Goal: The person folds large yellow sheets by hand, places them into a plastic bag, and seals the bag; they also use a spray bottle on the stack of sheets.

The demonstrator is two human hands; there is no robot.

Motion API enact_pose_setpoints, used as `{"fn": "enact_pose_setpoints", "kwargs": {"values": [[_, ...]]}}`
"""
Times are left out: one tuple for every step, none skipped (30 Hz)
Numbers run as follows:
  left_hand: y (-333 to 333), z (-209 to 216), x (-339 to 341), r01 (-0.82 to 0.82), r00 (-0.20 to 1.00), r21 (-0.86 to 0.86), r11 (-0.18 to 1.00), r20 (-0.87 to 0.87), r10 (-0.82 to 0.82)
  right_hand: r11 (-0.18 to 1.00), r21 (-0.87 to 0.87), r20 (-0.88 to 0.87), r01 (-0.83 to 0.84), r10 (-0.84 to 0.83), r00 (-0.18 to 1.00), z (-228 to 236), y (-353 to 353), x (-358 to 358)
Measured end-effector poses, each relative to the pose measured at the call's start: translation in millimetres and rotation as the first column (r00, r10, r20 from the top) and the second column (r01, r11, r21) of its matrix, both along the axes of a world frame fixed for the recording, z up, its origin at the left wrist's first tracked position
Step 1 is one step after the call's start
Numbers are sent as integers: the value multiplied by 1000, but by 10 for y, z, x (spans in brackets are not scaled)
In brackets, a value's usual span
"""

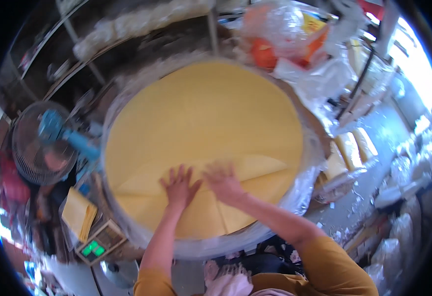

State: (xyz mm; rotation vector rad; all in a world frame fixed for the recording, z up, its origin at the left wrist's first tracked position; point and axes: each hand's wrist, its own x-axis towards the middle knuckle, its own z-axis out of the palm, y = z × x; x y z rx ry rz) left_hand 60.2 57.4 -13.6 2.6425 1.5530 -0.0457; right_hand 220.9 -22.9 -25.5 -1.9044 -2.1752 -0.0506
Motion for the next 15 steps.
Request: {"fn": "enact_pose_setpoints", "kwargs": {"values": [[9, -9, -39, -3, 1000, -16, 1000, -16, 3, 998, -56, 31, 12, -10, 999, -61, 10, -3], [18, -55, -92, 33, 999, 25, 999, 15, -33, 997, -52, 40, 50, -48, 998, -102, -38, 97], [46, -95, -175, 60, 997, 68, 996, 43, -62, 997, -38, -22, 61, -62, 998, -134, -67, 179], [101, -101, -275, 78, 996, 77, 994, 28, -80, 998, -23, -83, 66, -68, 994, -153, -92, 273], [161, -120, -387, 97, 995, 82, 992, 16, -99, 995, -24, -75, 92, -94, 993, -141, -157, 459], [234, -152, -605, 25, 1000, 140, 990, -6, -25, 987, -25, 15, 157, -156, 988, -94, -232, 687], [320, -188, -834, -47, 998, 198, 979, -22, 52, 975, -23, 104, 219, -216, 971, -56, -310, 895], [366, -100, -1031, -121, 992, 163, 979, -8, 124, 972, -22, 106, 234, -230, 967, -34, -394, 1084], [435, -43, -1208, -209, 974, 109, 972, -61, 216, 962, -13, 104, 274, -271, 957, -6, -474, 1263], [472, -8, -1355, -207, 975, 112, 972, -58, 215, 952, -4, 98, 306, -304, 948, -3, -526, 1377], [502, 23, -1487, -300, 949, 101, 949, -67, 307, 953, 0, 97, 304, -303, 948, -31, -554, 1434], [515, 44, -1531, -386, 916, 88, 918, -76, 393, 951, 40, 39, 306, -307, 951, -49, -586, 1472], [524, 45, -1538, -386, 917, 90, 918, -75, 392, 948, 79, -20, 307, -306, 952, -71, -602, 1493], [531, 47, -1540, -394, 916, 58, 917, -60, 397, 949, 81, -21, 306, -305, 952, -95, -605, 1505], [546, 39, -1548, -404, 913, 26, 914, -44, 405, 949, 89, -25, 301, -300, 954, -98, -583, 1507]]}}
